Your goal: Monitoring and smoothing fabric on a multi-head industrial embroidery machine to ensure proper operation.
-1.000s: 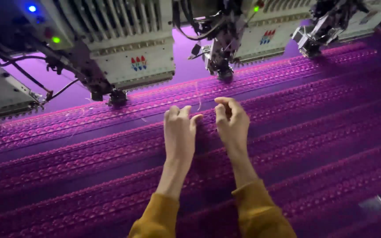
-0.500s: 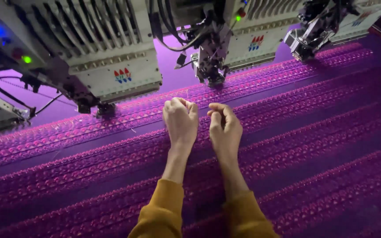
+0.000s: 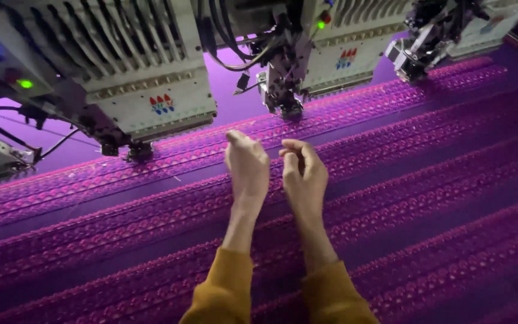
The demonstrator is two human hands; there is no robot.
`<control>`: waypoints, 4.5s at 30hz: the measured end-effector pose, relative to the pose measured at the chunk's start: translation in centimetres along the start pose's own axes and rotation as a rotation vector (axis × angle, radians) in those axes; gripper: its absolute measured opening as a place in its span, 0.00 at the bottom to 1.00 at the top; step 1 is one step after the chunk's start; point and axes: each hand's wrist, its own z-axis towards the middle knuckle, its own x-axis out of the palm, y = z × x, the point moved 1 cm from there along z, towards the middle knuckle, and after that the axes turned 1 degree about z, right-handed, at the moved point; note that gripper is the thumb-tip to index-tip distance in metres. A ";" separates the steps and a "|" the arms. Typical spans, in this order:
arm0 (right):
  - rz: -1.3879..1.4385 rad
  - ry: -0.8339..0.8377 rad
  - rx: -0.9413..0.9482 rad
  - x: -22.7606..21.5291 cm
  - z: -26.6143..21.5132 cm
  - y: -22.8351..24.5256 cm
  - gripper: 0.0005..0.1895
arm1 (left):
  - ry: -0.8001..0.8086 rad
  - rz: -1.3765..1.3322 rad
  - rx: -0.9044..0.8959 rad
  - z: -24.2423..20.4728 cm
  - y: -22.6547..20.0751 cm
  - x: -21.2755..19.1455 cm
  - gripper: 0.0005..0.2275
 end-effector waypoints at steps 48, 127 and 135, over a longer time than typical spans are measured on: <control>-0.433 0.568 -0.392 9.4 -10.5 4.3 0.09 | -0.097 0.808 -0.010 3.4 18.5 -26.2 0.13; -0.870 0.772 -0.695 28.1 -38.4 17.9 0.49 | -0.089 0.647 -0.336 -12.5 29.2 -59.1 0.12; -0.880 0.806 -0.605 31.4 -40.3 19.8 0.47 | 0.066 0.960 -0.127 -12.5 30.4 -58.4 0.02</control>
